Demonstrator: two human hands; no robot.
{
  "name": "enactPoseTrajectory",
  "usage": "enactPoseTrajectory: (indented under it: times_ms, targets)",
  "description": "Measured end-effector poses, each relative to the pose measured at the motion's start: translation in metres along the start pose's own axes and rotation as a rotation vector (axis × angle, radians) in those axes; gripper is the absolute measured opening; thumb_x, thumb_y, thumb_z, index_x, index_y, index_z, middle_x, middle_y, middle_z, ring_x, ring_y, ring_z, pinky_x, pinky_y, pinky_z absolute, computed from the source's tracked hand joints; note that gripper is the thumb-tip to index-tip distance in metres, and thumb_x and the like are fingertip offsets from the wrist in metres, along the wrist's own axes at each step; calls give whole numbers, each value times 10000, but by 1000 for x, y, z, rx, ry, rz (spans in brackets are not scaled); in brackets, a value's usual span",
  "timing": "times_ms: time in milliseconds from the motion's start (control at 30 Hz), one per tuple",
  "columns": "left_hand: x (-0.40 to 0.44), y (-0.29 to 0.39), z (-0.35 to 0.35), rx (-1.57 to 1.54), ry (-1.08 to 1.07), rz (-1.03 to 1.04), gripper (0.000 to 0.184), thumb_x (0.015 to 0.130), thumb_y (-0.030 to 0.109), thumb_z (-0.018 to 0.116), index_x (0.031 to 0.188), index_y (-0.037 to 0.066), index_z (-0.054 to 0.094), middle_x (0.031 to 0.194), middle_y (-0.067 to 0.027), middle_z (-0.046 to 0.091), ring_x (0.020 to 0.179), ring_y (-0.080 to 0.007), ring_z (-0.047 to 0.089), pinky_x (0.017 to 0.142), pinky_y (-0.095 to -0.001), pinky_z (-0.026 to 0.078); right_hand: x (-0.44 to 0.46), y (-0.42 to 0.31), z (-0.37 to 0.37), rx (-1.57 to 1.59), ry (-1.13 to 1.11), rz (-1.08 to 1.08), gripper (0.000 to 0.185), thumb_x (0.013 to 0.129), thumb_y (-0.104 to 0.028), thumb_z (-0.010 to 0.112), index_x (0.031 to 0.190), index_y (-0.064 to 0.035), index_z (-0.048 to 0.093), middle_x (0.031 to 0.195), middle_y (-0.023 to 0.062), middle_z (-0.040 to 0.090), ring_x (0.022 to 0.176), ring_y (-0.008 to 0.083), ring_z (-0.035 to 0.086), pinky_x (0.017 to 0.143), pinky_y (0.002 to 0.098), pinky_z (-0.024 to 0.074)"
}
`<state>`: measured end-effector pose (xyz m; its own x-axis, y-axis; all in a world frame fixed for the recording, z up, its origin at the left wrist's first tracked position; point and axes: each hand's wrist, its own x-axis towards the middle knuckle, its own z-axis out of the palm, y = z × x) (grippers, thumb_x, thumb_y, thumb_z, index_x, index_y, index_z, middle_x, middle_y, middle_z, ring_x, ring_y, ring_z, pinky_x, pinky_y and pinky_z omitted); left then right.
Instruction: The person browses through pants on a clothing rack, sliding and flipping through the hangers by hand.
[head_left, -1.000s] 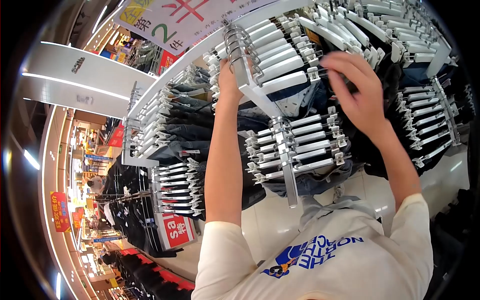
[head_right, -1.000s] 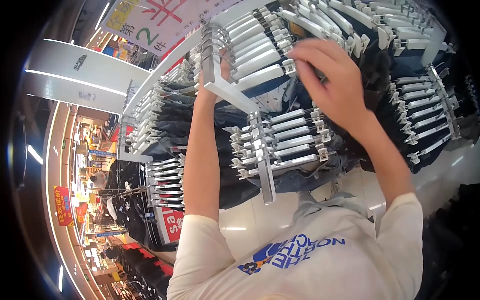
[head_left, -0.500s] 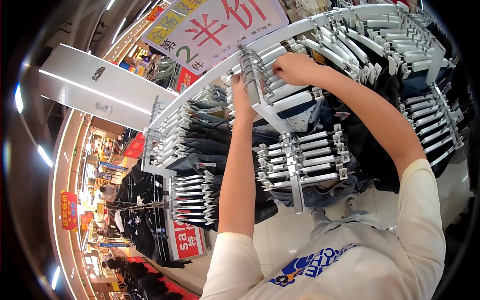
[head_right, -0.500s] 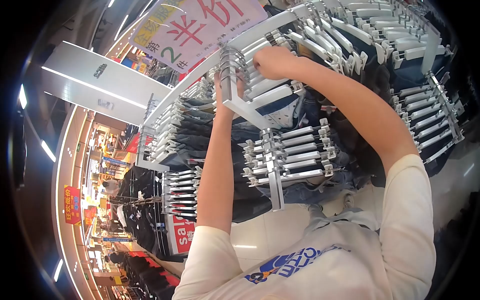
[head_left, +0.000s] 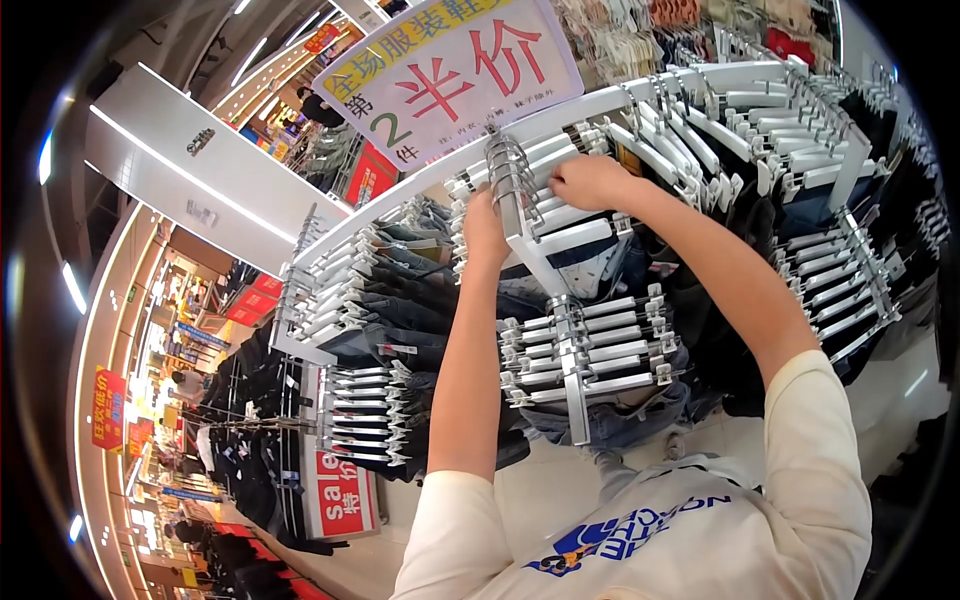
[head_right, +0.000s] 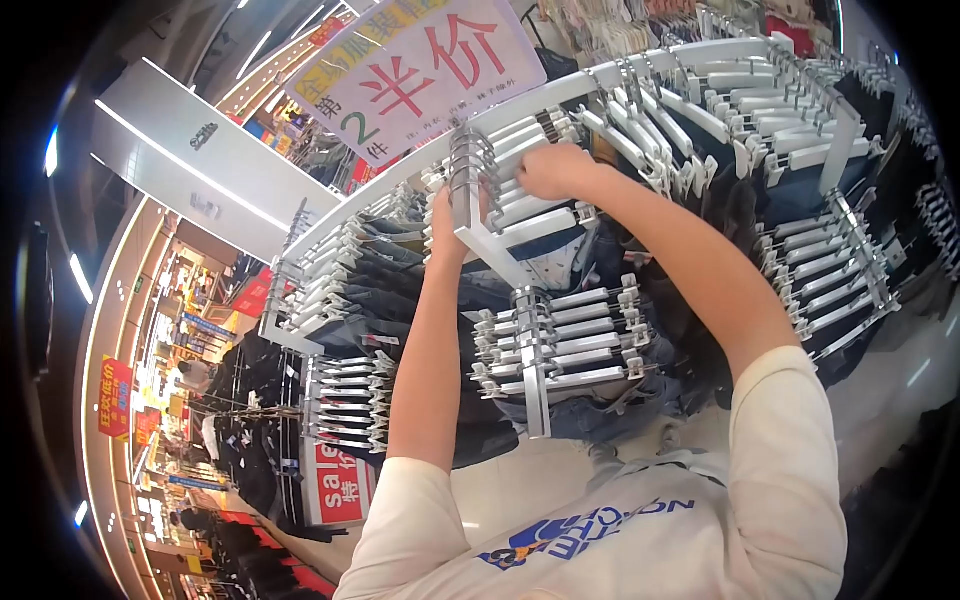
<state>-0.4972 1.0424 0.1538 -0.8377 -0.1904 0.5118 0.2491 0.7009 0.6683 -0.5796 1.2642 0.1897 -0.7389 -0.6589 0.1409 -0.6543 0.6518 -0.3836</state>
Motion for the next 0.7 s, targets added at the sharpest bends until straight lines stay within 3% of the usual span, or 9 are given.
enactPoseTrajectory:
  times_ms: [67, 167, 200, 267, 333, 433, 567, 633, 700]
  targets:
    - [1, -3, 0, 216, 121, 254, 262, 943, 179, 764, 1134, -1, 767, 999, -177, 793, 886, -320, 780, 803, -412, 592, -9, -4, 2, 23, 108, -35, 380, 1025, -304, 549, 1178, -58, 795, 1202, 209, 787, 1130, 413, 747, 1004, 512, 589]
    - [2, 0, -3, 453, 218, 397, 272, 927, 189, 783, 1120, -3, 775, 974, -180, 802, 876, -314, 794, 797, -415, 596, -18, -2, 5, 92, 302, -149, 255, 977, -190, 595, 1097, -76, 789, 1101, 149, 798, 1056, 387, 750, 953, 499, 593]
    - [-1, 2, -3, 452, 223, 394, 272, 927, 189, 783, 1120, -3, 775, 974, -180, 802, 876, -314, 794, 797, -415, 596, -19, -1, 7, 132, 385, -227, 220, 944, -148, 606, 1048, -71, 783, 1064, 135, 791, 1026, 378, 750, 932, 499, 593]
    - [-8, 19, -5, 170, 59, -35, 176, 953, 105, 716, 1086, 14, 788, 988, -226, 784, 925, -408, 762, 780, -469, 560, -18, 3, 11, 166, 418, -251, 180, 931, -126, 607, 959, -64, 774, 1030, 114, 770, 995, 368, 744, 912, 499, 591]
    - [-10, 26, -5, 148, 61, -2, 167, 954, 119, 728, 1064, 13, 793, 935, -217, 787, 880, -399, 768, 756, -468, 560, -18, 5, 11, 80, 563, -421, 192, 934, -126, 606, 924, -66, 788, 1032, 102, 764, 1000, 367, 742, 913, 496, 590]
    - [-11, 30, -6, 113, 61, 15, 157, 953, 136, 748, 1028, 10, 802, 877, -205, 794, 817, -378, 777, 727, -466, 559, -22, 1, 9, 85, 388, -272, 218, 941, -132, 608, 935, -77, 819, 1068, 89, 777, 1012, 364, 748, 915, 493, 596]
    - [-10, 27, -6, 137, 77, 76, 152, 933, 139, 777, 992, 0, 795, 868, -204, 796, 791, -361, 777, 721, -459, 557, -22, -5, 10, 56, 332, -196, 250, 958, -145, 607, 1006, -89, 845, 1113, 79, 785, 1030, 363, 754, 920, 497, 601]
    - [-8, 24, -5, 162, 92, 82, 150, 927, 137, 783, 981, -3, 788, 865, -209, 791, 793, -370, 774, 717, -457, 555, -23, -6, 9, 51, 278, -175, 322, 955, -159, 565, 1071, -105, 861, 1187, 144, 794, 1120, 382, 746, 1002, 505, 585]
    - [-10, 21, -5, 189, 113, 86, 144, 929, 132, 775, 960, -6, 752, 855, -224, 768, 793, -393, 752, 708, -462, 546, -25, -9, 9, 62, 274, -162, 326, 958, -161, 560, 1079, -104, 858, 1176, 144, 796, 1125, 382, 746, 998, 507, 586]
